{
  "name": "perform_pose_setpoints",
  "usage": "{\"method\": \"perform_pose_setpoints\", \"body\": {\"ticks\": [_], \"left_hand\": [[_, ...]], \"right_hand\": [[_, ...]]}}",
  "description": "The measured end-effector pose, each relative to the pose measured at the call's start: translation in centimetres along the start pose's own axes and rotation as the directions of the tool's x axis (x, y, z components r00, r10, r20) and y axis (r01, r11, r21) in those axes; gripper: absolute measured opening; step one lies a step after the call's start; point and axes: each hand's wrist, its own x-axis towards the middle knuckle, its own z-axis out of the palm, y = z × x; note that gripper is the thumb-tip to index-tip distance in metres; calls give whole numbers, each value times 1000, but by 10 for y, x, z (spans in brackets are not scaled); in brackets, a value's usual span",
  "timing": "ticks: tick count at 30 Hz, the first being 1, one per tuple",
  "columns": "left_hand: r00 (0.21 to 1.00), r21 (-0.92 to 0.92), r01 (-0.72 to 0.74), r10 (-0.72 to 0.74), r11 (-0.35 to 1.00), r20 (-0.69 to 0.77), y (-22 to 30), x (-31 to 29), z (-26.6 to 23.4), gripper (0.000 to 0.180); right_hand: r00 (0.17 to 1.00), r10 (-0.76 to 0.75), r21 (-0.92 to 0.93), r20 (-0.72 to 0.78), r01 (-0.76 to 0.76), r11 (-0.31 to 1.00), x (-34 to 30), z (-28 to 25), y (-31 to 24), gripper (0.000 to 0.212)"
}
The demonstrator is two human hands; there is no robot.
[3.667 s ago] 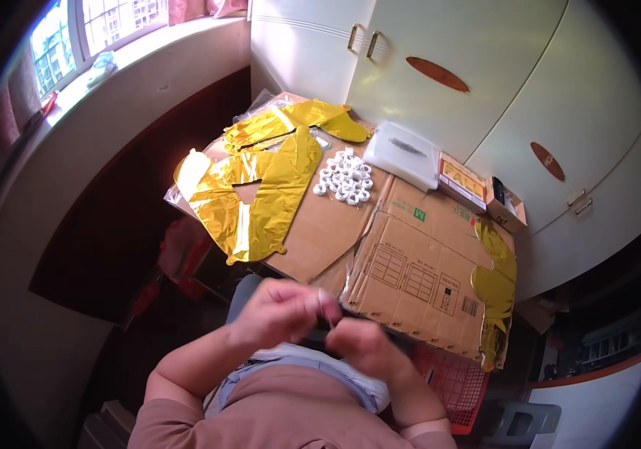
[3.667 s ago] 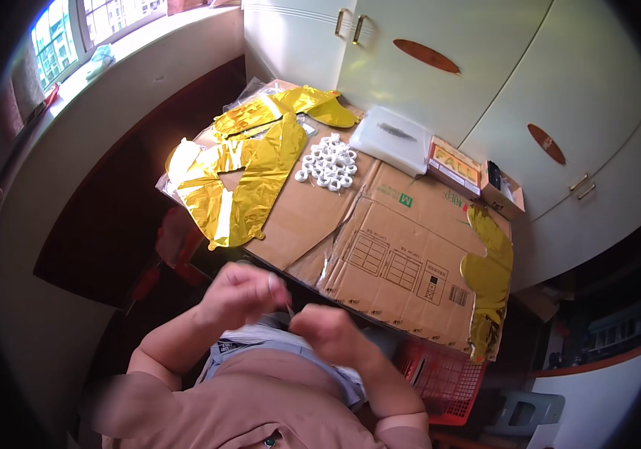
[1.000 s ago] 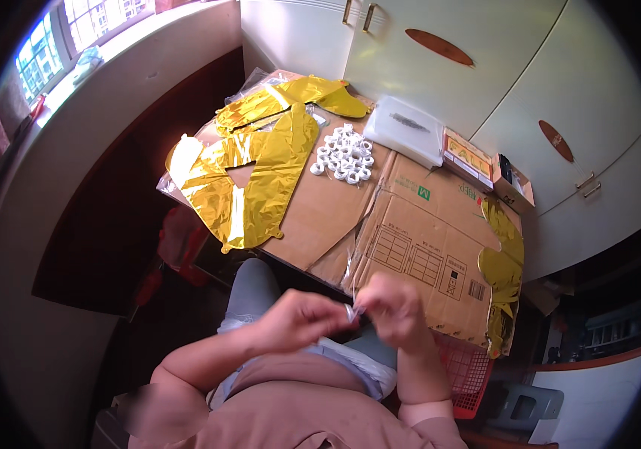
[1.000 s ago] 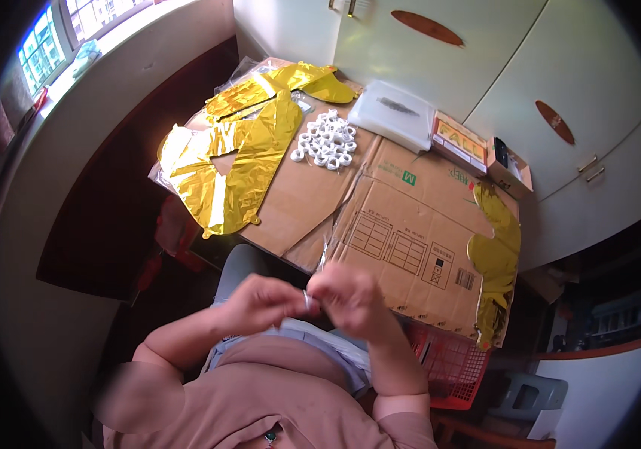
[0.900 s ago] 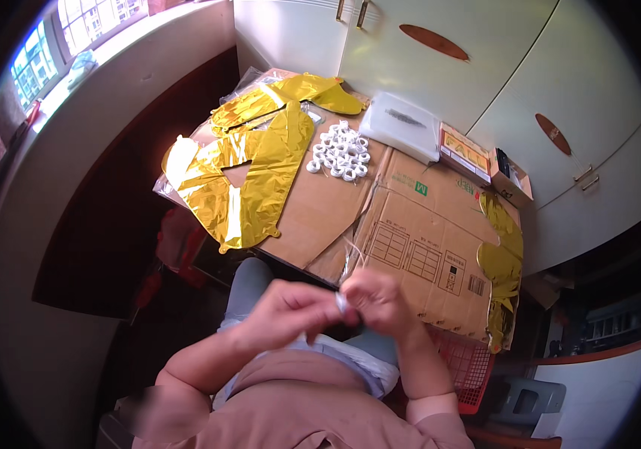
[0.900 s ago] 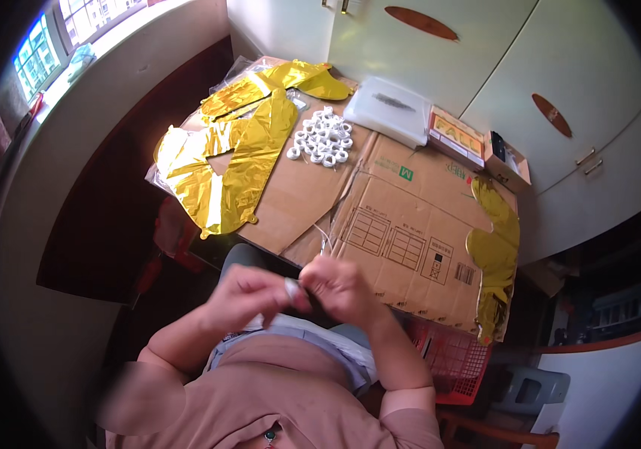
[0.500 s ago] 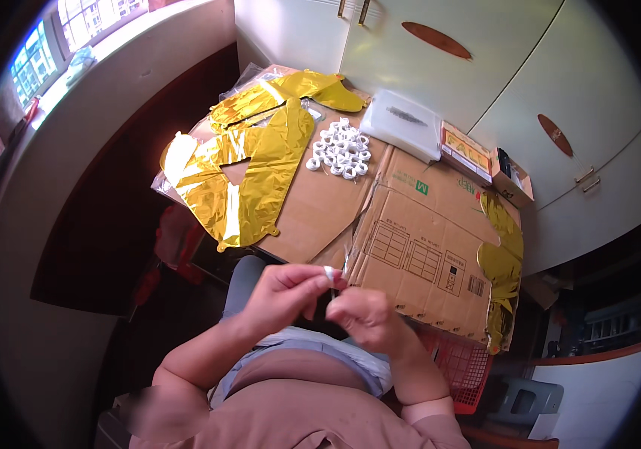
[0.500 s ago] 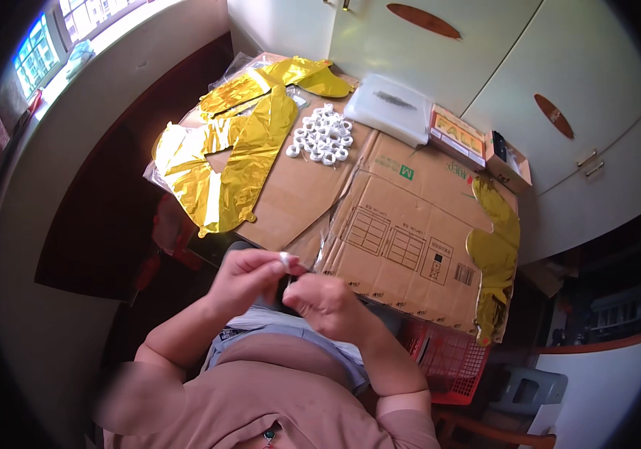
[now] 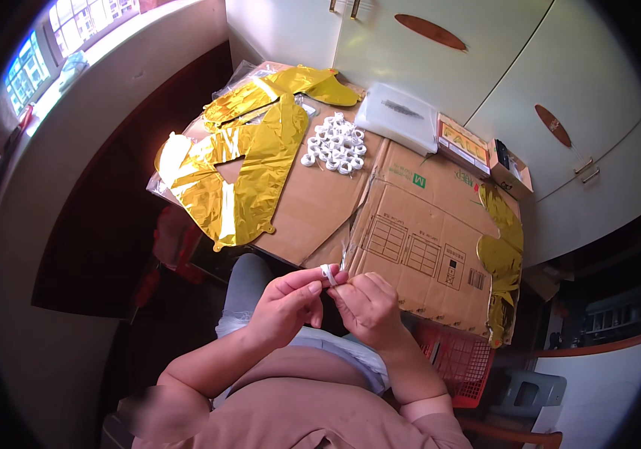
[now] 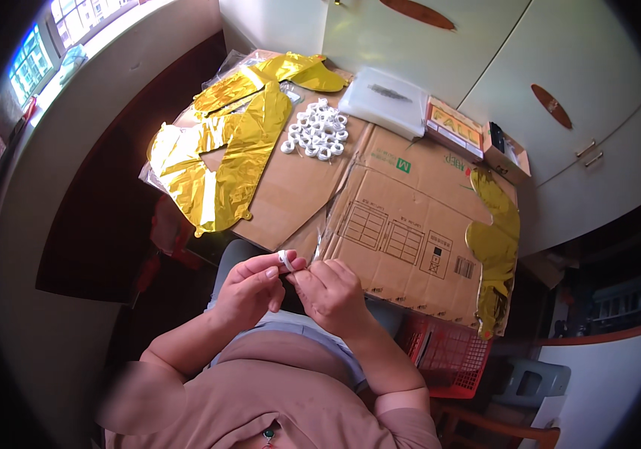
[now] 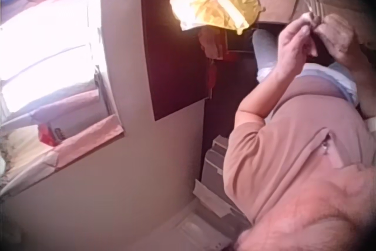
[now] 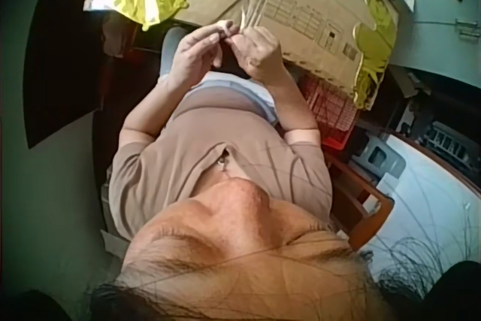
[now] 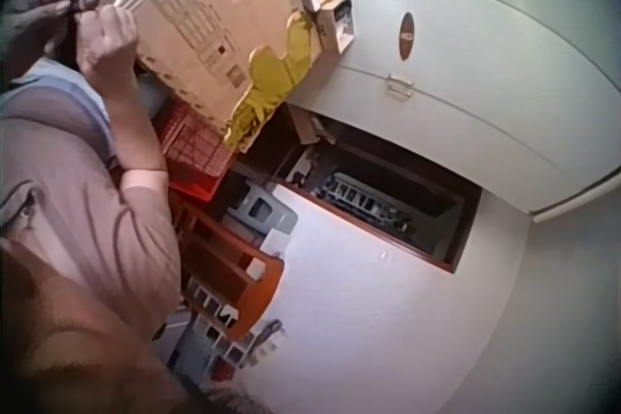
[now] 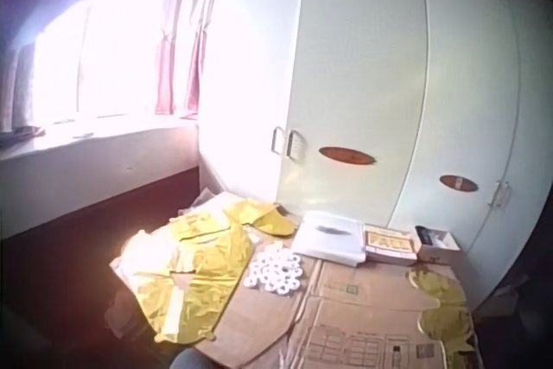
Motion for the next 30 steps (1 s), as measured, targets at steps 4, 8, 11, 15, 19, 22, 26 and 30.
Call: {"method": "perform_pose_setpoints", "body": {"ticks": [4, 8, 11, 15, 19, 22, 26, 30], "left_hand": [[997, 365, -51, 26, 930, 75, 2, -7, 3, 38], [994, 499, -39, -17, 866, 107, 6, -9, 5, 38], [988, 541, 65, -130, 838, 83, 8, -8, 2, 35], [973, 542, 181, -231, 821, 25, 4, -3, 2, 25], [981, 466, 185, -187, 865, -42, -6, 3, -7, 19], [976, 509, 203, -213, 837, -39, -1, 3, -12, 19], [955, 581, 171, -279, 796, 102, -1, 4, -13, 19], [902, 659, 202, -400, 725, 164, 17, 10, -8, 17]], "right_hand": [[993, -78, -173, 87, 92, 981, 7, -19, -5, 11], [987, -76, -174, 139, 100, 980, 11, -30, -5, 15], [982, -52, -54, 181, 63, 997, 14, -34, 4, 21], [953, 100, 182, 286, -156, 971, 15, -30, 22, 22], [885, 367, 280, 288, -444, 851, 0, -19, 29, 12], [853, 396, 460, 339, -518, 721, -1, -28, 20, 14], [882, 166, 572, 442, -419, 705, 4, -33, 15, 18], [862, 136, 591, 488, -441, 675, -2, -30, 18, 16]]}}
